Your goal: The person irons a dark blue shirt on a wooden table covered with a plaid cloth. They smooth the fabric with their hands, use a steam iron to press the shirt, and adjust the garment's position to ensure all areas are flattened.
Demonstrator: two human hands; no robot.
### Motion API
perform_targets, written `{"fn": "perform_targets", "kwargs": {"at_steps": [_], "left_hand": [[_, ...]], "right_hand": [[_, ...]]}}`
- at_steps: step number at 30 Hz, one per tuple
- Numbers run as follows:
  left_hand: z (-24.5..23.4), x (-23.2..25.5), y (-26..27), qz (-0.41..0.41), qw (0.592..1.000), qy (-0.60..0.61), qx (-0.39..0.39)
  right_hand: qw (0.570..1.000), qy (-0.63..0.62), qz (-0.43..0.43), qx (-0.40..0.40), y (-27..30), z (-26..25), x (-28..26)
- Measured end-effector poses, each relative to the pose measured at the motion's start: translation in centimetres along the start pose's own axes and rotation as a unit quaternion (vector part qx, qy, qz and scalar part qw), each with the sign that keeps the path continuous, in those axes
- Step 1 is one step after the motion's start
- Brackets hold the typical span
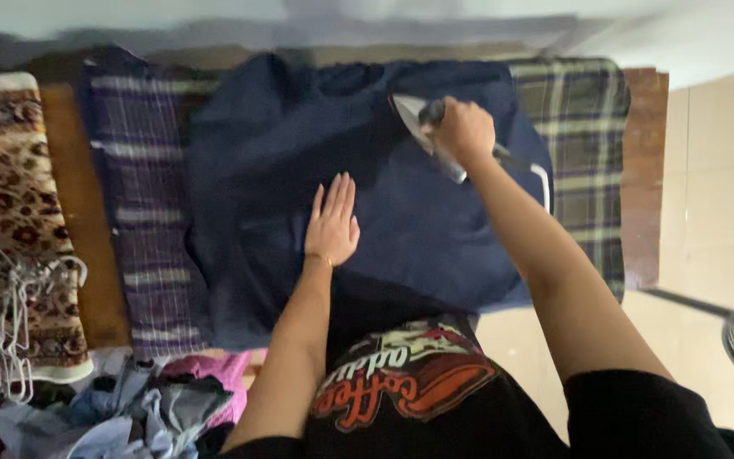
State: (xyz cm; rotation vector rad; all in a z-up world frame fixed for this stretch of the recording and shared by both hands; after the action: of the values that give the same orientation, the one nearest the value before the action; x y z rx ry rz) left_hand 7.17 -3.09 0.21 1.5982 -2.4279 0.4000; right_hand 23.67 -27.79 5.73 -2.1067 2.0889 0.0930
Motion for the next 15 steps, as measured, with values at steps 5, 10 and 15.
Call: {"fn": "perform_targets", "kwargs": {"at_steps": [5, 10, 15], "left_hand": [[0.0, 0.4, 0.0, 0.016, 1.000, -0.007, 0.019], [0.3, 0.1, -0.1, 0.015, 0.999, 0.040, 0.032], [0.4, 0.1, 0.0, 0.019, 0.999, 0.026, 0.035]], "right_hand": [[1.000, -0.007, 0.025, -0.006, 4.2, -0.6, -0.8], [0.999, -0.029, 0.015, -0.033, 14.8, -1.8, -1.3], [0.989, 0.026, 0.146, 0.003, 18.2, -2.9, 4.4]]}}
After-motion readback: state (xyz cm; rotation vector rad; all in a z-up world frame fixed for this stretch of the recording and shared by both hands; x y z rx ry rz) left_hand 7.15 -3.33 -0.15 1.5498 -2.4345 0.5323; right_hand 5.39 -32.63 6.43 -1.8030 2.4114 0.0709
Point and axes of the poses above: each hand's wrist, its own y-axis away from the middle knuckle, its own z-axis out of the palm, x = y × z, the point moved 8 cm from there along -y, towards the middle knuckle, and after that the axes turned 7 degrees about x, right-handed, at the moved point
